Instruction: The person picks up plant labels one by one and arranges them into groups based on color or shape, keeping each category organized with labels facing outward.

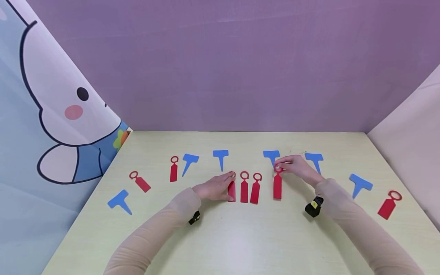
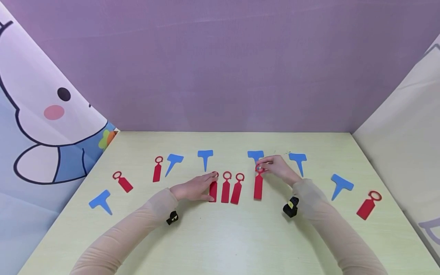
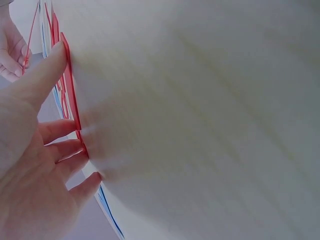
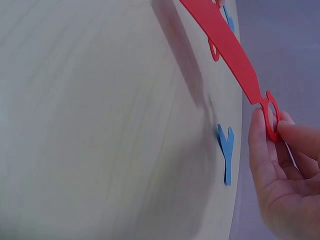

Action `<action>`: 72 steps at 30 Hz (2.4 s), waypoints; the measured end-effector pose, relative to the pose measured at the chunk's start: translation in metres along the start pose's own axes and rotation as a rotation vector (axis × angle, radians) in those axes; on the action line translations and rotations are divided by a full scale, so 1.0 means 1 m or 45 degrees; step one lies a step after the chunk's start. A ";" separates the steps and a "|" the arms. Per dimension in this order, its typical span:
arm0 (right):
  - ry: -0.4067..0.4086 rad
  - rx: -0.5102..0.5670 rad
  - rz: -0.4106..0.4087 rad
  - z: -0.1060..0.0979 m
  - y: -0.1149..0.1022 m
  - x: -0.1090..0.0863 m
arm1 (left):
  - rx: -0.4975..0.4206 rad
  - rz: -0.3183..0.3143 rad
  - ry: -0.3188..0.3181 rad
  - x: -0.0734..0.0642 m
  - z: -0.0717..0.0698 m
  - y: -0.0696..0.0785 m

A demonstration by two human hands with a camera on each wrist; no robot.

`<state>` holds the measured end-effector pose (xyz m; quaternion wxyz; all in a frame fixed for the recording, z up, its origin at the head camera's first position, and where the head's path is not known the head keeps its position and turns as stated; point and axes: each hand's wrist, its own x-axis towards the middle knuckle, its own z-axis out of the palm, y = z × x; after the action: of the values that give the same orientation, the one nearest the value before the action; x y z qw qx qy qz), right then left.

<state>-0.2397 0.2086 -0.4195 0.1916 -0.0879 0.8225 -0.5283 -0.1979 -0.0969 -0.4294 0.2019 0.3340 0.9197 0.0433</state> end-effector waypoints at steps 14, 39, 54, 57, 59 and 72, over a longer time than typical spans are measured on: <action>-0.032 0.032 0.035 0.016 0.000 0.009 | -0.001 -0.009 -0.009 0.002 0.003 -0.003; -0.037 -0.103 -0.057 0.032 0.007 0.016 | 0.025 -0.019 -0.011 0.003 0.004 -0.003; 0.017 -0.313 -0.160 0.041 0.006 0.020 | 0.014 -0.026 -0.006 0.003 0.004 -0.001; 0.015 -0.324 -0.147 0.042 0.005 0.020 | 0.008 -0.029 -0.007 0.003 0.004 -0.001; 0.014 -0.328 -0.141 0.042 0.004 0.020 | 0.003 -0.029 -0.011 0.002 0.003 -0.001; 0.029 -0.394 -0.159 0.042 0.007 0.020 | 0.011 -0.023 -0.012 0.001 0.003 -0.001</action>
<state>-0.2407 0.1698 -0.4460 0.1332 -0.1613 0.8890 -0.4073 -0.1979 -0.0969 -0.4328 0.2051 0.3269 0.9219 0.0361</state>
